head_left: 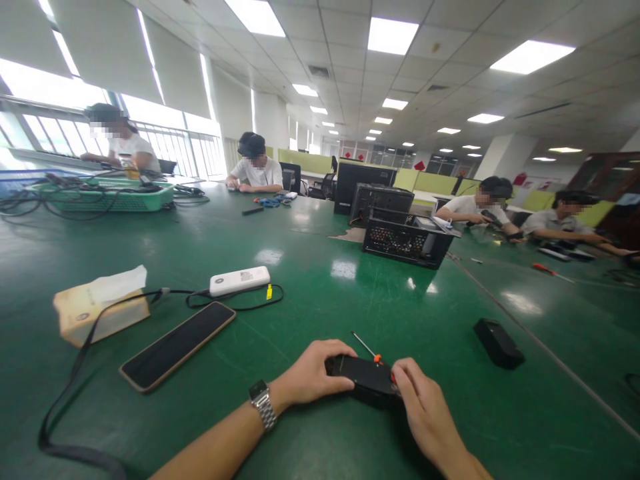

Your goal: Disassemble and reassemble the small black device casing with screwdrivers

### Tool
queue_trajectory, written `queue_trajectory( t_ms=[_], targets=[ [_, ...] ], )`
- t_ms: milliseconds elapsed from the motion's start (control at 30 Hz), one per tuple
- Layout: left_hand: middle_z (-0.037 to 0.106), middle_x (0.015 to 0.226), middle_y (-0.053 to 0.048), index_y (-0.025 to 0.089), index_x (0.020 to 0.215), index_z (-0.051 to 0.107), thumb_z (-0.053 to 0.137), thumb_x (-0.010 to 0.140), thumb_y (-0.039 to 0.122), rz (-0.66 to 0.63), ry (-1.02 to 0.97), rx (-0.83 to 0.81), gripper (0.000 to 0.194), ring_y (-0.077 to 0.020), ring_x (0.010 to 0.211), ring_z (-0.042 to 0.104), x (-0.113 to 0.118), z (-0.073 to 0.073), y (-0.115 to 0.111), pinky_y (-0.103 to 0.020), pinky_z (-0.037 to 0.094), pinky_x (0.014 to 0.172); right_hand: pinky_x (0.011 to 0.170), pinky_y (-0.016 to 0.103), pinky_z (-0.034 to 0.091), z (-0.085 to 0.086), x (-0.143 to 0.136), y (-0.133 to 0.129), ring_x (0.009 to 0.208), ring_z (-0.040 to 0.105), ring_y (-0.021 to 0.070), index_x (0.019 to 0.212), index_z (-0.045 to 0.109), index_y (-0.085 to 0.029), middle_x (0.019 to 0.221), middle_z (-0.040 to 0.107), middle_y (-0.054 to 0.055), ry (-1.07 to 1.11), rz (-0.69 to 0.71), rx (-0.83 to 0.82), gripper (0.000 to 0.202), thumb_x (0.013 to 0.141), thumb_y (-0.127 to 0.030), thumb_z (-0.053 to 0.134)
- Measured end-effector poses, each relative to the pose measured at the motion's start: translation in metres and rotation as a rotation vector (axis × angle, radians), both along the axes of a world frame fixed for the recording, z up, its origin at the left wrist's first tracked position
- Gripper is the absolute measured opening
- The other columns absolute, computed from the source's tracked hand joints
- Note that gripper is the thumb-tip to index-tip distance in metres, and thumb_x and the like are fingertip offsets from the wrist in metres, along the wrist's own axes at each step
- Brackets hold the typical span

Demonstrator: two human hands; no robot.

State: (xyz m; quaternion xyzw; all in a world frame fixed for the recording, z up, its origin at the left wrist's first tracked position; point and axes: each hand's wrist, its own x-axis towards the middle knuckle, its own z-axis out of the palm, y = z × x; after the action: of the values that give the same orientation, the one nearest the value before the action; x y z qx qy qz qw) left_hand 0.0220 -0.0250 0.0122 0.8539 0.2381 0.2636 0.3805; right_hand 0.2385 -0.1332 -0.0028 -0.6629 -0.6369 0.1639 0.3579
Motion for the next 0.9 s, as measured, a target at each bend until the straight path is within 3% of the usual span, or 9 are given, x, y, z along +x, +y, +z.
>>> queue_trajectory(
  t_ms=[233, 633, 900],
  targets=[
    [0.064, 0.09, 0.0, 0.018, 0.098, 0.067, 0.076, 0.067, 0.022, 0.052, 0.029, 0.012, 0.032, -0.0173, 0.08, 0.058, 0.0057, -0.0029, 0.0001, -0.023, 0.041, 0.074, 0.065, 0.028, 0.044, -0.0008, 0.0031, -0.0019, 0.077, 0.068, 0.022, 0.108, 0.057, -0.025, 0.091, 0.072, 0.003, -0.304, -0.028, -0.031, 0.037, 0.096, -0.048, 0.03],
    [0.064, 0.088, 0.001, 0.017, 0.096, 0.067, 0.075, 0.064, 0.023, 0.08, 0.024, -0.067, 0.034, -0.017, 0.079, 0.056, 0.0074, -0.0064, 0.0013, -0.022, 0.041, 0.071, 0.054, 0.025, 0.036, 0.0013, 0.0019, -0.0003, 0.068, 0.069, 0.0212, 0.088, 0.061, -0.027, 0.073, 0.072, 0.001, -0.478, -0.05, -0.105, 0.048, 0.1, -0.044, 0.017],
    [0.063, 0.087, 0.002, 0.018, 0.096, 0.067, 0.074, 0.064, 0.023, 0.079, 0.041, -0.079, 0.033, -0.017, 0.079, 0.055, 0.0063, -0.0071, 0.0012, -0.022, 0.041, 0.072, 0.054, 0.024, 0.035, -0.0023, 0.0025, -0.0008, 0.069, 0.069, 0.0198, 0.092, 0.061, -0.026, 0.076, 0.073, 0.002, -0.455, -0.028, -0.108, 0.047, 0.1, -0.043, 0.018]
  ],
)
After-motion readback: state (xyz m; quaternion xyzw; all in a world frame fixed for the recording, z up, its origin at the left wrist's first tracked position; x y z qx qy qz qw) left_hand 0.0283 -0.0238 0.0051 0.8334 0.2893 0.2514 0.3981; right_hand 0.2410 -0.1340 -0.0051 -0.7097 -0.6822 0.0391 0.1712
